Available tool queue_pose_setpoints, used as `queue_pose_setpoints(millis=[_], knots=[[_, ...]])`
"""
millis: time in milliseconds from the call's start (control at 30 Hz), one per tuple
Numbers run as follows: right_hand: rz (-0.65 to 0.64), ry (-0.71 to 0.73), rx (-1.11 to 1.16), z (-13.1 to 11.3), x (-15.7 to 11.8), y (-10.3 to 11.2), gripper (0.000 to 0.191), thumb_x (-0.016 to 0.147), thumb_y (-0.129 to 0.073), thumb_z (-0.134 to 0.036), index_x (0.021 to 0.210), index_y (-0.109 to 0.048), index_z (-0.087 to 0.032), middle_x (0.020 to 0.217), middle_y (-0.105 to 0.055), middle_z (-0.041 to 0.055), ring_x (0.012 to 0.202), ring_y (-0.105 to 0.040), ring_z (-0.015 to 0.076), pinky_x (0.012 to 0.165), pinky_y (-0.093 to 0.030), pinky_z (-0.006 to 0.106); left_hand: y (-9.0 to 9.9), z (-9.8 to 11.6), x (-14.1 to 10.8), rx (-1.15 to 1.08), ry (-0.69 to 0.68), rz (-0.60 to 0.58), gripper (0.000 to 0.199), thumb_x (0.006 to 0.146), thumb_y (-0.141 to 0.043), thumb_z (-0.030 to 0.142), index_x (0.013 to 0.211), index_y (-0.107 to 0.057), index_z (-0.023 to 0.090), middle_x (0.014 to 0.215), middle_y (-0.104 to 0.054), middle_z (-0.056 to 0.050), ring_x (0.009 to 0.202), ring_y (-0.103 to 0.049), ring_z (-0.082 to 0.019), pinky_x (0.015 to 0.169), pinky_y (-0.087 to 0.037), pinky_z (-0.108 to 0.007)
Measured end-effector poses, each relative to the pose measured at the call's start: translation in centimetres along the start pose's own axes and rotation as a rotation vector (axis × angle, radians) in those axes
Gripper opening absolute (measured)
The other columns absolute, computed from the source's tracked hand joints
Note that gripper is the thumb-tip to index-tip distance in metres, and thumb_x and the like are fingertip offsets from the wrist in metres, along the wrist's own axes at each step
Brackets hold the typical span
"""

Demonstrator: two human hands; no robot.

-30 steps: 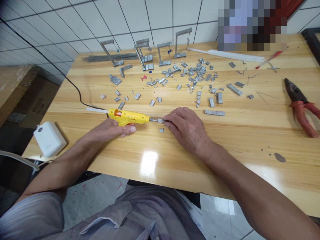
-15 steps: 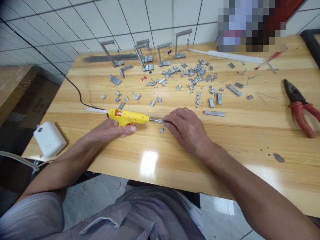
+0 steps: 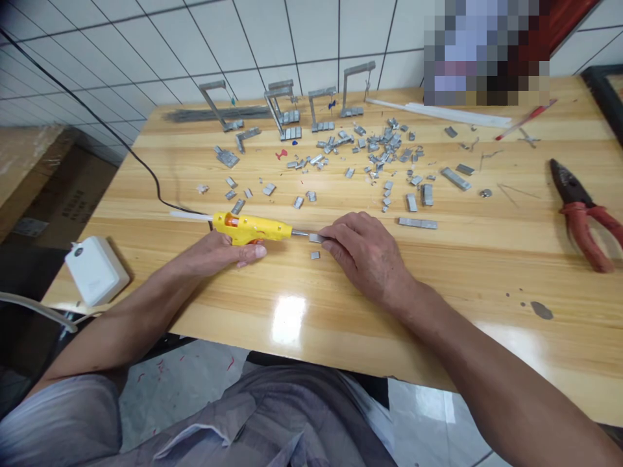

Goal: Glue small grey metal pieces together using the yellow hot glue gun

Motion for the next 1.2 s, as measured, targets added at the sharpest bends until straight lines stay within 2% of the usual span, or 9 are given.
queue_pose_setpoints(millis=[567,1000,1200], knots=[[-0.006,0.011,0.0,-0.19,0.09,0.1,0.015,0.108,-0.062,-0.018,0.117,-0.073,-0.021,0.104,-0.079,0.0095,0.096,-0.072,0.0234,0.084,-0.059,0.039,-0.1,0.47,-0.07,0.006,0.012,-0.004,0.039,0.077,-0.085,0.049,0.074,-0.059,0.019,0.057,-0.051,0.006,0.053,-0.045,-0.009,0.051,-0.036,-0.022],[-0.006,-0.042,0.048,0.26,-0.05,0.19,0.017,0.109,-0.06,-0.021,0.117,-0.075,-0.023,0.107,-0.08,0.0099,0.1,-0.073,0.0246,0.089,-0.06,0.042,-0.08,0.42,-0.21,0.002,0.028,0.0,0.038,0.077,-0.084,0.047,0.074,-0.059,0.019,0.057,-0.051,0.006,0.054,-0.045,-0.009,0.053,-0.036,-0.022],[-0.05,-0.073,0.072,0.36,0.01,0.08,0.018,0.109,-0.059,-0.022,0.117,-0.074,-0.025,0.108,-0.08,0.0098,0.101,-0.073,0.0257,0.09,-0.06,0.044,-0.06,0.47,-0.15,0.018,0.03,-0.002,0.039,0.077,-0.084,0.05,0.074,-0.06,0.019,0.057,-0.051,0.006,0.053,-0.045,-0.009,0.052,-0.036,-0.022]])
Point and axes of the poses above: each hand's wrist, its own x-axis towards the middle knuckle, its own y-axis out of the back of the hand, z = x × y, the point moved 4 cm from there along x, towards the middle knuckle
